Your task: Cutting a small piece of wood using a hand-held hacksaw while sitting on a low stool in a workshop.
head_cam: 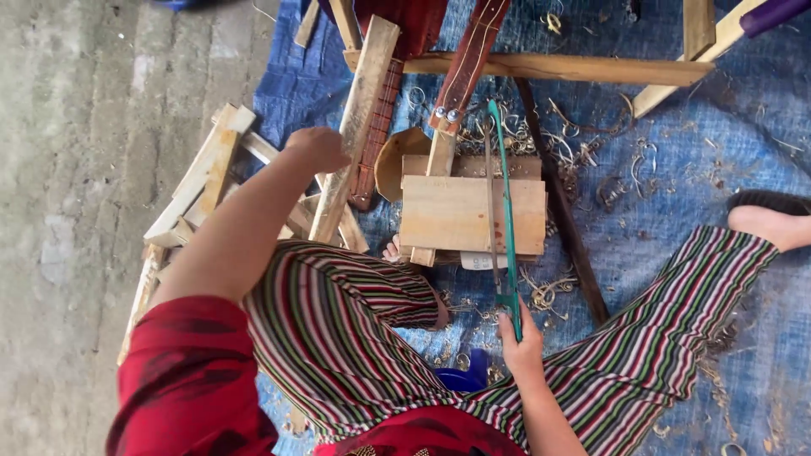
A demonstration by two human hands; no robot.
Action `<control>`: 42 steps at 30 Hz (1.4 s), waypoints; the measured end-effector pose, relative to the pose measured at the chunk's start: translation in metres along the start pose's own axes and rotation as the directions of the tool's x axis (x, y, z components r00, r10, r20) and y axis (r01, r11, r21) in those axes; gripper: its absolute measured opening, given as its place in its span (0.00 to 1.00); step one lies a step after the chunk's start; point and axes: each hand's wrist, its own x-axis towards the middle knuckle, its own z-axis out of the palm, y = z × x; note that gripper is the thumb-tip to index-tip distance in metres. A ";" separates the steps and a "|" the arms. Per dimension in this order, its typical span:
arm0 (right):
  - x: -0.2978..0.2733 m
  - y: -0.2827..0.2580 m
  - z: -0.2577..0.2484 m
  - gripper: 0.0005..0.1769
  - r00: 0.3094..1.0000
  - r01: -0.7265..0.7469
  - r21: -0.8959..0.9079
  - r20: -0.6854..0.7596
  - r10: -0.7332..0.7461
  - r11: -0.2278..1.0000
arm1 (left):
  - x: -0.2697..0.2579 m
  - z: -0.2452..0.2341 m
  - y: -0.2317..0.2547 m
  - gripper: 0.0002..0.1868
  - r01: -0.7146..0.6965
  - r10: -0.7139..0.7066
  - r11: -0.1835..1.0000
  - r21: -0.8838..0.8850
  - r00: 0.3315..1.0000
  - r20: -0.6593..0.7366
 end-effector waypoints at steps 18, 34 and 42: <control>-0.001 0.000 0.001 0.37 0.990 -0.133 -0.012 0.038 0.134 0.991 | -0.035 0.221 -0.004 0.28 0.047 -0.438 0.531 -0.846 0.870 -0.227; -0.053 -0.027 -0.048 0.45 0.986 -0.108 -0.096 0.114 0.118 0.990 | -0.006 0.317 -0.066 0.29 0.191 -0.653 0.395 -0.899 0.746 -0.128; -0.020 -0.015 -0.037 0.40 0.994 0.036 -0.082 0.108 -0.028 0.996 | 0.021 0.334 -0.070 0.16 0.189 -0.721 0.489 -0.852 0.637 -0.272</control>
